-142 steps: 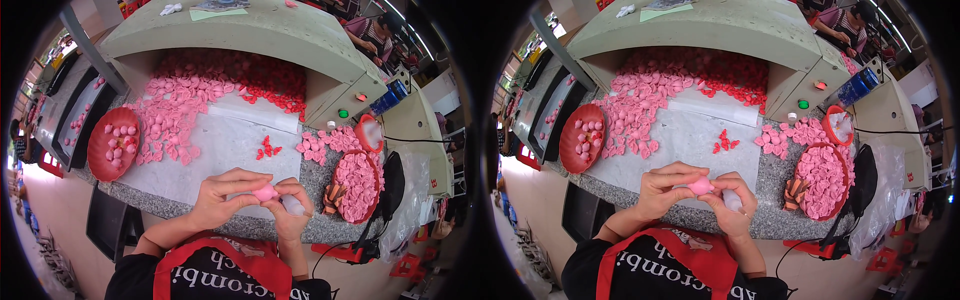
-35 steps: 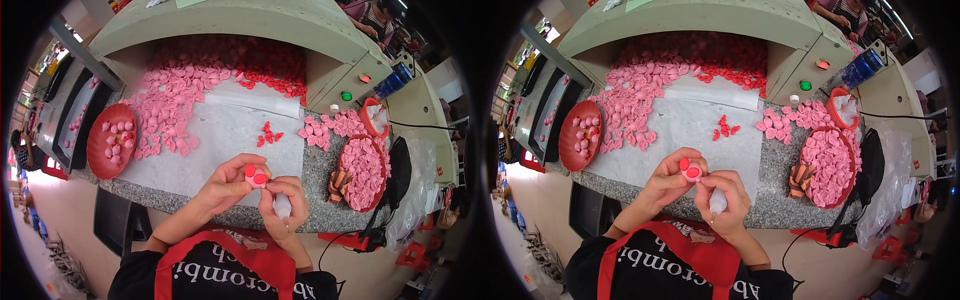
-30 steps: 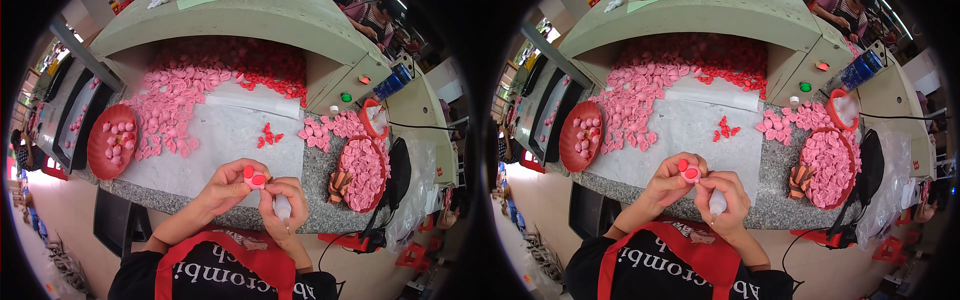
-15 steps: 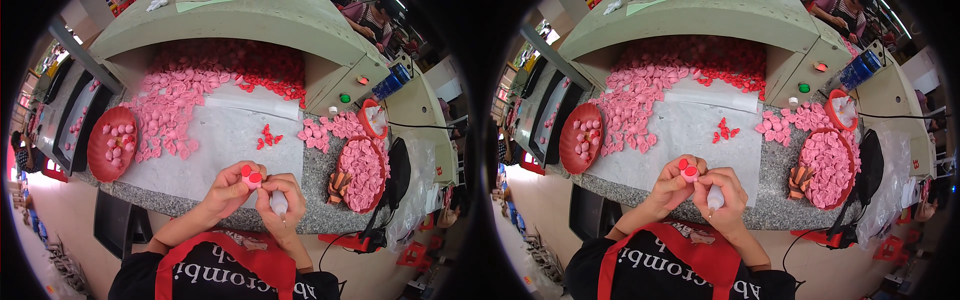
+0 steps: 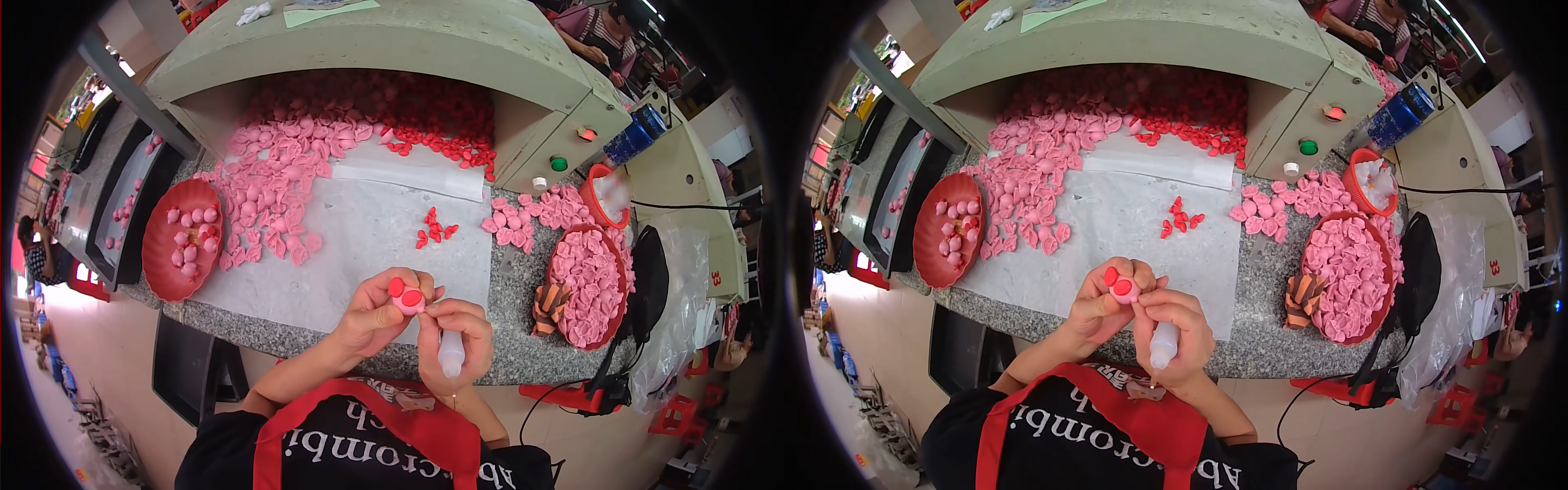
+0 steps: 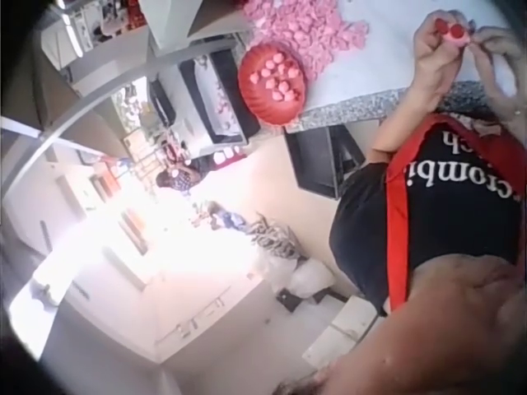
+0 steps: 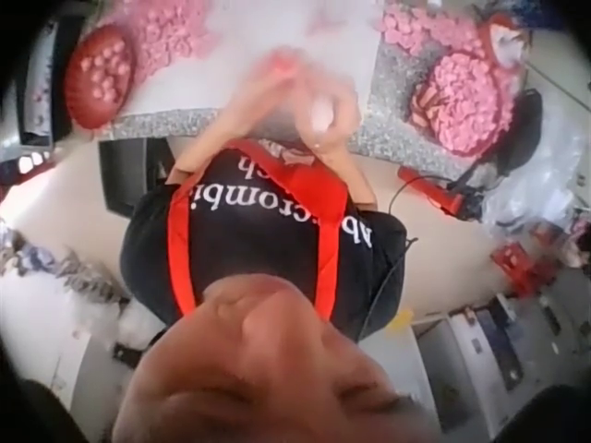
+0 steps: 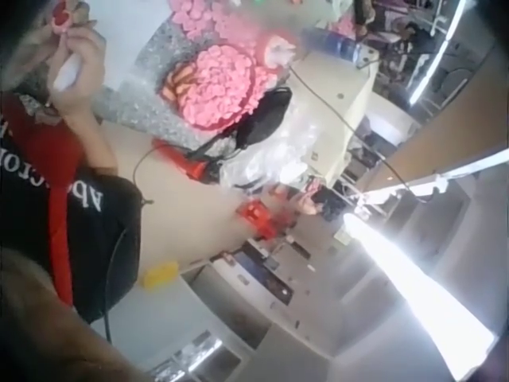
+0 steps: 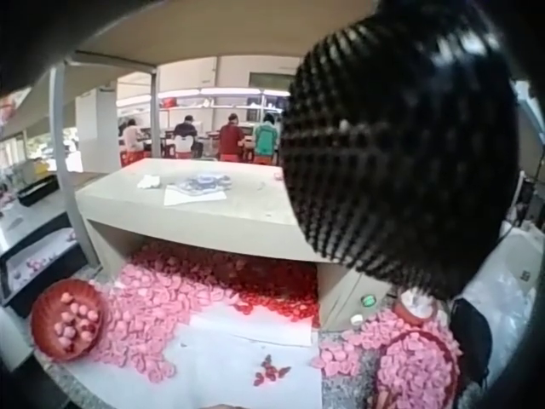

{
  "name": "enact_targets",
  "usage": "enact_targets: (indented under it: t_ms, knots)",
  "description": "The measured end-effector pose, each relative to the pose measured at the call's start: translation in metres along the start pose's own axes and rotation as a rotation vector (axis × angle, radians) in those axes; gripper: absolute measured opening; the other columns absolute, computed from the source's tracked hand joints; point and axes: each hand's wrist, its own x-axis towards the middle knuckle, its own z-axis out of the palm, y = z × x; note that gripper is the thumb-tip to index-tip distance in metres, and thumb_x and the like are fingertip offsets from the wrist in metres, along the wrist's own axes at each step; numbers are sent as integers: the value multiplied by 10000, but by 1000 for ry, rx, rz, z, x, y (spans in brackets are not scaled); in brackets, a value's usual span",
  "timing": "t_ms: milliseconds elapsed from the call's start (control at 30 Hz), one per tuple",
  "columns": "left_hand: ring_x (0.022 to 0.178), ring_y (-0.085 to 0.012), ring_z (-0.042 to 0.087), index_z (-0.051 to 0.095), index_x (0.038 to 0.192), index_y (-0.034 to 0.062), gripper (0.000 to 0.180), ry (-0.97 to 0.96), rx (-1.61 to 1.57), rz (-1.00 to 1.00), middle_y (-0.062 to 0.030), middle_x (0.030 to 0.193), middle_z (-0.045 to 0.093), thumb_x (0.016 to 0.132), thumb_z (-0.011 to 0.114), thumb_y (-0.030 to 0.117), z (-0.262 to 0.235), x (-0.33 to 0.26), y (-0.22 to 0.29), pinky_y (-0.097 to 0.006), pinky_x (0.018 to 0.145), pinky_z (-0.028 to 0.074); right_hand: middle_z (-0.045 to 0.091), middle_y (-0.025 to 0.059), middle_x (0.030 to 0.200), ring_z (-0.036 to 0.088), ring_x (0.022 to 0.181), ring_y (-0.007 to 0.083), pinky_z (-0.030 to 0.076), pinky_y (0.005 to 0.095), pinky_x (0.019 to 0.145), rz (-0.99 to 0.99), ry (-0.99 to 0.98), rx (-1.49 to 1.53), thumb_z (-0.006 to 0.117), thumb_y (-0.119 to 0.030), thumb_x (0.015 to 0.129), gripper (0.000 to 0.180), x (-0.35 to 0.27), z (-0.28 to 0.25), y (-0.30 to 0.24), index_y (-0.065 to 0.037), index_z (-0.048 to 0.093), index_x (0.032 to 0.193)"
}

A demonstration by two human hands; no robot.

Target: Assembling small pink clay components using a glue bottle at a workbench.

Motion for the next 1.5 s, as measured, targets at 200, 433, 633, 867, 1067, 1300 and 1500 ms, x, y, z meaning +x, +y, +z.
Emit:
enact_targets:
  t_ms: [200,433,633,867,1067,1300,1500]
  knots:
    - [852,-134,462,511,894,84,234,16,51,14,-24,860,477,740,664,171,-1,-1,-1,-352,1016,249,555,128,803,559,711,148,464,241,639,12,33,-14,620,138,664,274,-3,1,2,-11,453,821]
    - [971,-157,447,503,1001,30,304,7,80,48,-56,974,485,775,632,188,-13,-2,-7,-343,975,279,540,114,840,548,713,133,462,241,650,88,51,29,605,142,677,257,-4,3,8,-13,459,819]
    - [993,-149,459,499,1046,30,316,79,-60,-65,-49,1022,498,794,612,184,-15,-2,-6,-318,904,327,524,108,899,540,767,121,454,229,678,306,42,192,589,151,694,273,-3,3,14,-7,462,876]
    - [998,-163,462,496,1073,54,356,99,-211,-126,-45,1037,497,782,629,209,-14,-3,-10,-319,908,332,524,111,916,539,758,110,444,209,663,213,30,166,596,147,694,297,-2,4,12,-1,458,913]
    - [1012,-172,446,488,1074,82,389,2,-371,-155,-34,1047,464,758,656,235,-15,-3,-11,-327,905,339,545,120,898,540,712,106,445,204,622,133,1,58,605,138,691,282,0,5,5,-1,466,893]
    - [1002,-165,438,483,1061,78,408,-42,-368,-153,-35,1044,459,741,673,246,-20,-3,-14,-316,902,340,595,124,798,608,698,198,489,258,617,35,42,-16,658,85,668,244,3,5,7,-1,513,844]
    - [976,-168,465,511,1034,52,349,-16,-225,-114,-56,1017,499,747,665,178,-20,-5,-8,-312,894,347,563,125,847,555,693,140,457,217,586,28,-21,17,601,122,694,264,-2,2,15,7,476,897]
